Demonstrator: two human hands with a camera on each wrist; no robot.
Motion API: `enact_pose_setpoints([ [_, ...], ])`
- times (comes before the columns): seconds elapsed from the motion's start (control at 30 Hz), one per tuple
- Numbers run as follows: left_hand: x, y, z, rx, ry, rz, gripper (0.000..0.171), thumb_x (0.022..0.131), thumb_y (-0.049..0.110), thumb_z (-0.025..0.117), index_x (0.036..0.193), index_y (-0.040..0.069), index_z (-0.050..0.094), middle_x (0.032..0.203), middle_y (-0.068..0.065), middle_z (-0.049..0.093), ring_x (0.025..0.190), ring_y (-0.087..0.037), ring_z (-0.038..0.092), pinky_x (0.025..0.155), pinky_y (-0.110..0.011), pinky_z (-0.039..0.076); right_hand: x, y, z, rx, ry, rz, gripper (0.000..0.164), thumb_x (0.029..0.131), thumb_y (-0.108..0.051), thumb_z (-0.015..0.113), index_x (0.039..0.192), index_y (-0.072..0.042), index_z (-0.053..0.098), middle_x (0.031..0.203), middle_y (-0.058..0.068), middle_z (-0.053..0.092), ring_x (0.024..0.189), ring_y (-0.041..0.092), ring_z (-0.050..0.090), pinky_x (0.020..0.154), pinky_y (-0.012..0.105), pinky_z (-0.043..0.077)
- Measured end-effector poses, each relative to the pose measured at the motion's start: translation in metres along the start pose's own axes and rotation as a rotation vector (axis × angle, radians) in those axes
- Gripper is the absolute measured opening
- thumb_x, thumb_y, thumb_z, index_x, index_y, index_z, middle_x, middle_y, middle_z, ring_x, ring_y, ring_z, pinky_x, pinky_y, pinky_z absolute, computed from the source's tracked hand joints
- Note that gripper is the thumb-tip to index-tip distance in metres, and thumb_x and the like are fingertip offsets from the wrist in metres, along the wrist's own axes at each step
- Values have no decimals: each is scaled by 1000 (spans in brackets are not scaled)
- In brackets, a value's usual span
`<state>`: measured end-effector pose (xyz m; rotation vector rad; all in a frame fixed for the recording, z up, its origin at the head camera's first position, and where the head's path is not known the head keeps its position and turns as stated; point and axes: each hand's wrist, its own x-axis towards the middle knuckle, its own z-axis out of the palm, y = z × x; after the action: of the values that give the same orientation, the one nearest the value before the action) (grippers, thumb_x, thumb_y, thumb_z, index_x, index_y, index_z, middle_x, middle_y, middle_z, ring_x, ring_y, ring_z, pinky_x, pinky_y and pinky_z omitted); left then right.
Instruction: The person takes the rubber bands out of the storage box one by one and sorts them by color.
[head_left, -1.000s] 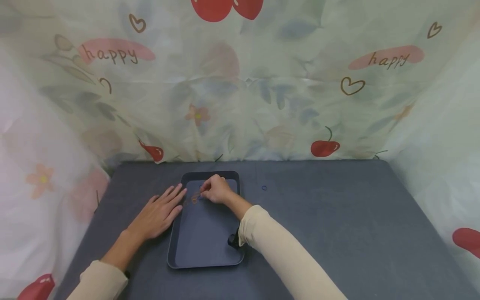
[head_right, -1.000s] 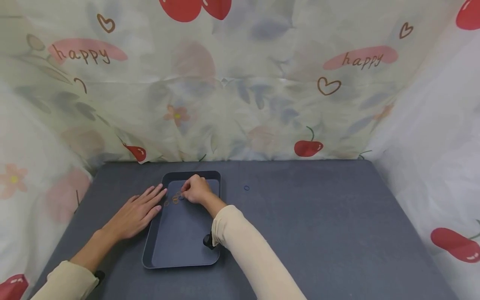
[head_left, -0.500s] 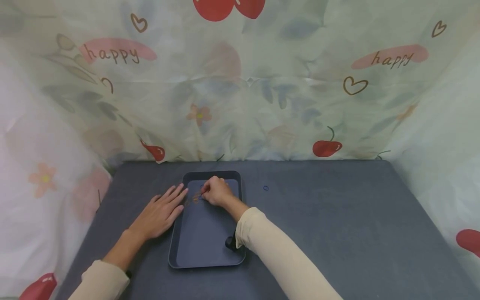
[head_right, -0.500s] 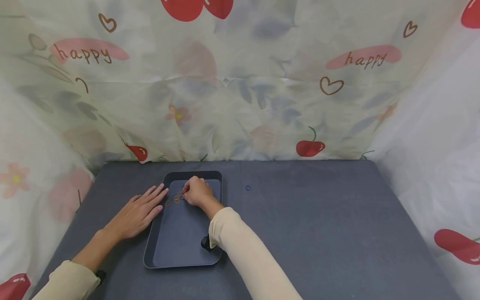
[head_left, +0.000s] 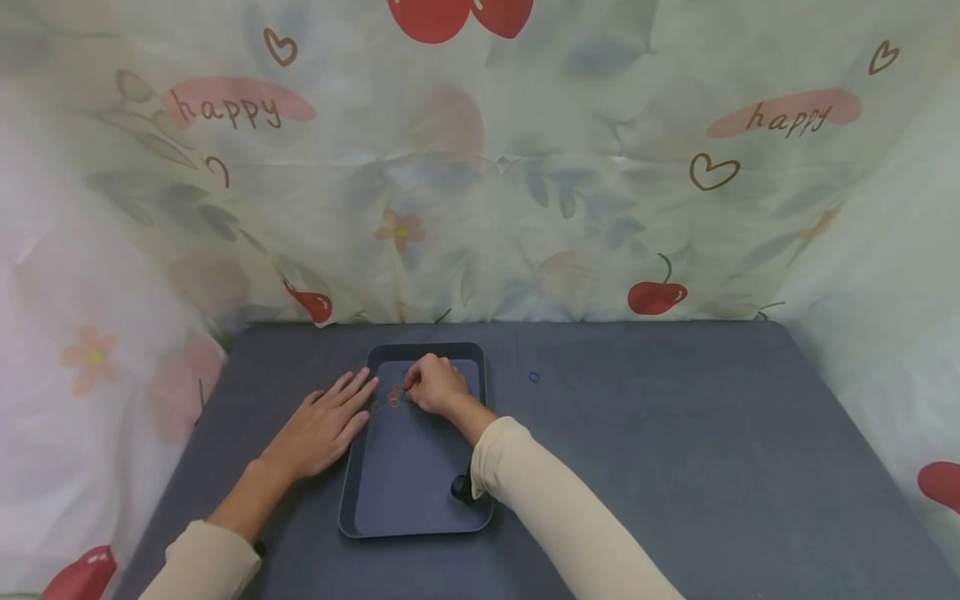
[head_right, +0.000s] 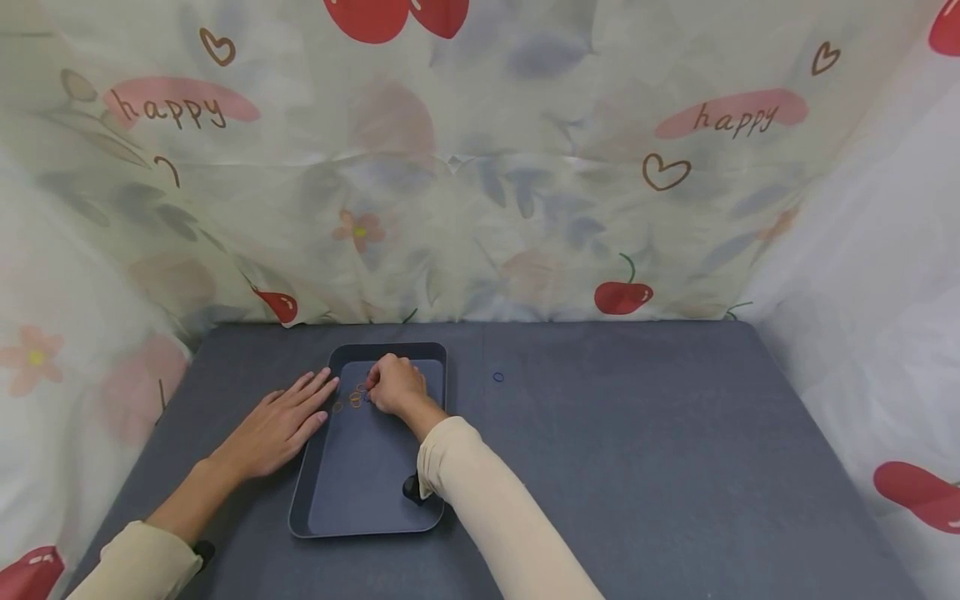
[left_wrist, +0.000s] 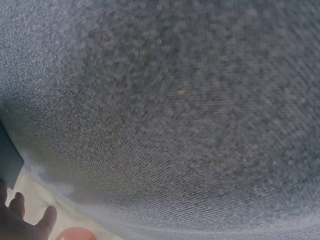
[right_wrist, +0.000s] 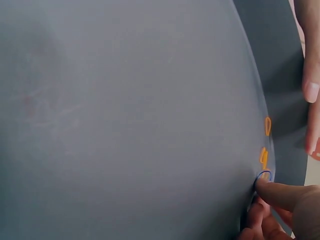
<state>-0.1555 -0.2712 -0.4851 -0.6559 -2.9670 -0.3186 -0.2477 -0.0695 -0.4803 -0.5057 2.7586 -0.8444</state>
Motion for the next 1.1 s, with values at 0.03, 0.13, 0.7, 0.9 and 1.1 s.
enact_pose_setpoints([
  [0.03,0,0,0,0,0,0,53,103,29,49,151,10,38,156,-11,32,141,-35,30,100,-62,32,0,0,0,0,0,-1,12,85,-12,72,81,-22,78,90,-11,71,87,13,65,81,37,50],
  [0.13,1,0,0,6,-6,0,53,103,29,49,151,10,38,156,-11,31,141,-34,30,100,-62,32,-1,1,-1,-1,0,-8,11,85,-12,73,80,-22,78,86,-12,70,84,12,64,79,36,50],
  [0.7,2,1,-1,23,-15,6,53,104,31,47,151,11,37,156,-10,31,141,-34,30,101,-61,32,-9,-5,-22,26,-53,-66,6,86,-15,74,84,-17,80,79,-12,69,74,7,61,72,32,50],
  [0.9,2,0,0,36,-10,9,53,103,29,49,151,10,38,155,-12,32,139,-36,32,100,-61,33,-6,-5,-38,69,-71,-121,7,88,-12,73,88,-12,80,80,-7,71,74,9,63,68,25,49],
  [1.1,1,-3,2,25,-1,13,53,103,30,49,151,11,38,156,-11,32,140,-35,32,100,-61,33,-8,-3,-56,89,-72,-146,9,90,-11,71,92,-8,80,83,-3,72,75,11,64,67,25,50],
])
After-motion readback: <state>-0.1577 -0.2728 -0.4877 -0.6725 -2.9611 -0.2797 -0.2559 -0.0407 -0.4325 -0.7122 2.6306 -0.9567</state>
